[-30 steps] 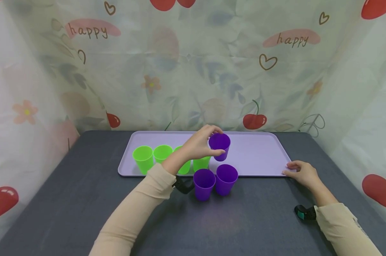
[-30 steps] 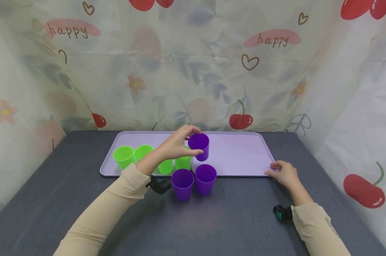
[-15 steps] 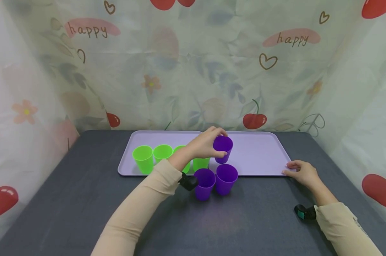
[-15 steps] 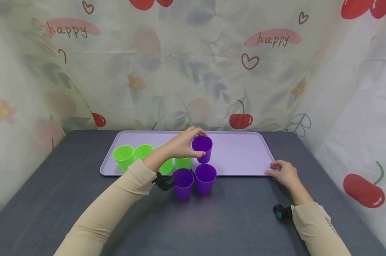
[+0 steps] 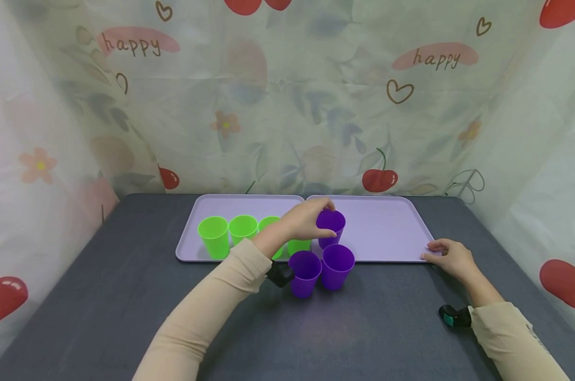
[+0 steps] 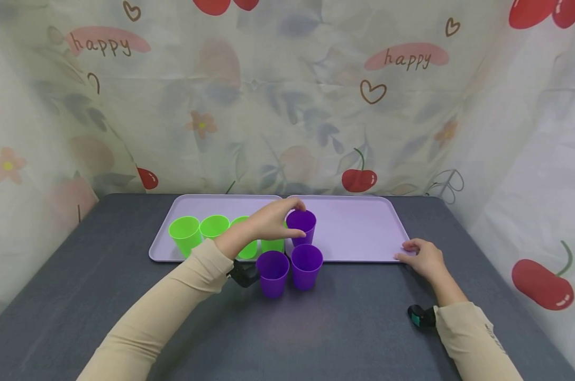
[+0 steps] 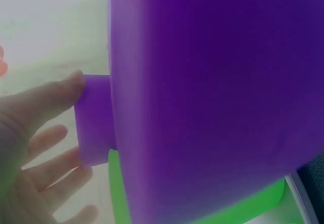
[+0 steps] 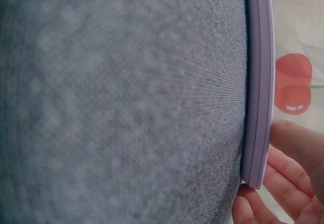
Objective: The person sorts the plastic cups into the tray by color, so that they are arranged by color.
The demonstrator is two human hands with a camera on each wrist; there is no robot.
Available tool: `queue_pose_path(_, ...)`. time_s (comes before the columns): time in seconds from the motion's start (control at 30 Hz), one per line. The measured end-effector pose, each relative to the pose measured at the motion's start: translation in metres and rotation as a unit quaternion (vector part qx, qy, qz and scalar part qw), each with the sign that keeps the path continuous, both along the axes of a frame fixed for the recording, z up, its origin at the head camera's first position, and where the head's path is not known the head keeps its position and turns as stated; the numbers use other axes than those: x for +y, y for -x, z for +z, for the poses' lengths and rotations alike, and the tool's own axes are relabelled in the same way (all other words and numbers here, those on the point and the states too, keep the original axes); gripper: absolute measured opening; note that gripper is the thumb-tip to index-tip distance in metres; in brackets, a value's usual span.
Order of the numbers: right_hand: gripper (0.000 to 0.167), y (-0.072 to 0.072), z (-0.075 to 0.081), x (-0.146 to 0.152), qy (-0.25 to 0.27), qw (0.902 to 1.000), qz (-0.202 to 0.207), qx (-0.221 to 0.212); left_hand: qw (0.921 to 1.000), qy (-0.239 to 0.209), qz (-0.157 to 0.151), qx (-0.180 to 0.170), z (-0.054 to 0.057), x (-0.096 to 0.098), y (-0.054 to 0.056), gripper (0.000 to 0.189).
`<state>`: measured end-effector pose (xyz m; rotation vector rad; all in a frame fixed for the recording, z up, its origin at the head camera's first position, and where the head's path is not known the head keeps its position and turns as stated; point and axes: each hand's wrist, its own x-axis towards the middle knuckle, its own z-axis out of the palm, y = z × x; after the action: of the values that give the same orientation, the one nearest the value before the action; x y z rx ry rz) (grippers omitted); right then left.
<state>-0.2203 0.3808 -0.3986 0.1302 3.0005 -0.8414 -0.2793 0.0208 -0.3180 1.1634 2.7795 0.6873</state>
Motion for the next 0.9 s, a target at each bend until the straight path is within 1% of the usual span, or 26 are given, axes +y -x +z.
queue_pose_path(0.13,0.051,0.0,0.0,0.0,-0.001,1.0,-0.002,-0.001,0.9999,0.009,0.001,0.01,-0.002,0.001,0.0,0.049)
queue_pose_path(0.33,0.05,0.001,-0.001,0.0,-0.004,1.0,-0.003,0.0,0.9996,0.026,-0.002,0.011,-0.008,0.003,0.0,0.048)
queue_pose_path(0.53,0.05,0.001,-0.001,0.001,-0.005,1.0,-0.002,0.001,0.9993,0.033,-0.001,0.018,-0.011,0.003,0.0,0.047)
queue_pose_path(0.73,0.05,0.001,-0.001,0.001,-0.004,1.0,0.001,0.0,0.9992,0.038,0.007,0.008,-0.012,0.004,-0.001,0.048)
queue_pose_path(0.9,0.049,0.0,-0.001,0.0,-0.002,1.0,0.004,0.003,0.9991,0.041,0.011,-0.006,-0.011,0.003,-0.001,0.054)
